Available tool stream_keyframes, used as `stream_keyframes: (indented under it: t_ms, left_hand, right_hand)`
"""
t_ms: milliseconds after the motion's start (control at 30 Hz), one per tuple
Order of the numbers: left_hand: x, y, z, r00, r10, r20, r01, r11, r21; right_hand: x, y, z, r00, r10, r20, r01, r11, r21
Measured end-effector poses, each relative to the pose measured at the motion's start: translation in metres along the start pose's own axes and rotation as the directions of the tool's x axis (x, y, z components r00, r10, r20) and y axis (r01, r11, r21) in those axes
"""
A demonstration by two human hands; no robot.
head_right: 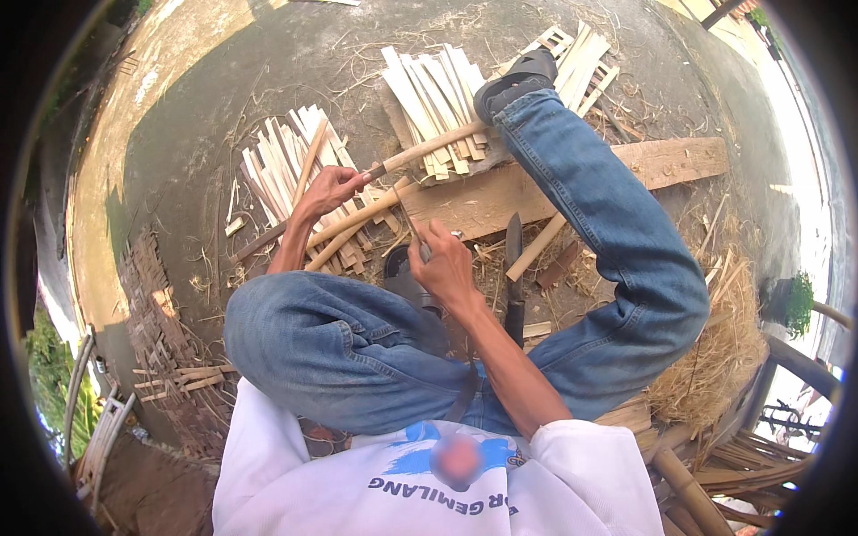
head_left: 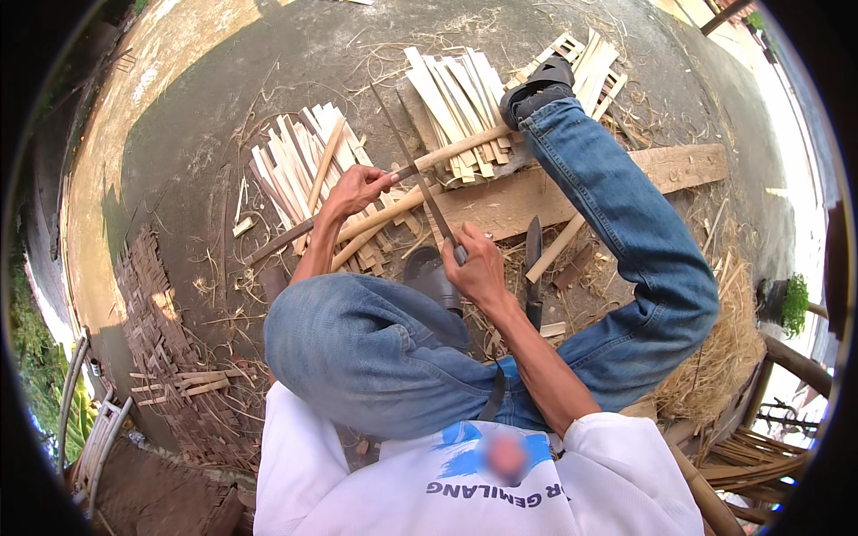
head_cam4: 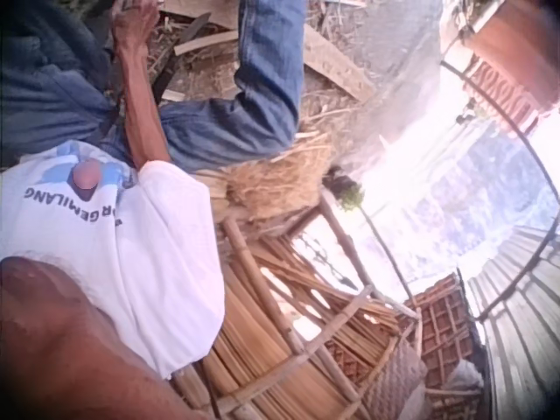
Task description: The person sits on the ground and uses a machete to split bamboo strips into thinner pieces. They repeatedly position the strips on a wooden board, strike them with the machete, and separate the resulting slats.
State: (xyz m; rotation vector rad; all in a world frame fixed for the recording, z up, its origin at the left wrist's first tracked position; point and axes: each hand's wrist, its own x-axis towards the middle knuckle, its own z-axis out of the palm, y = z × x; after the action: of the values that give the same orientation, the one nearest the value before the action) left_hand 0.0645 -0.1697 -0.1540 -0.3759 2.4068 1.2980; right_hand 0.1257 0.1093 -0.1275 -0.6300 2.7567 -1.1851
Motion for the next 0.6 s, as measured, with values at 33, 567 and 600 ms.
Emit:
stream_keyframes:
  t_ms: [33,567,600]
  left_hand:
    - [-0.002,-0.002,0.002,1.0,-0.029,0.009,0.029,0.999,-0.013]
    - [-0.003,-0.006,-0.001,0.997,-0.068,0.045,0.071,0.996,-0.057]
    - [-0.003,-0.005,-0.002,0.996,-0.072,0.048,0.076,0.995,-0.066]
  right_hand:
    - [-0.002,0.001,0.001,1.0,0.0,0.001,0.0,1.0,0.007]
    - [0.022,-0.017,-0.013,0.998,0.032,-0.044,-0.019,0.96,0.278]
    - [0.015,-0.014,-0.007,0.995,0.014,-0.099,0.018,0.949,0.315]
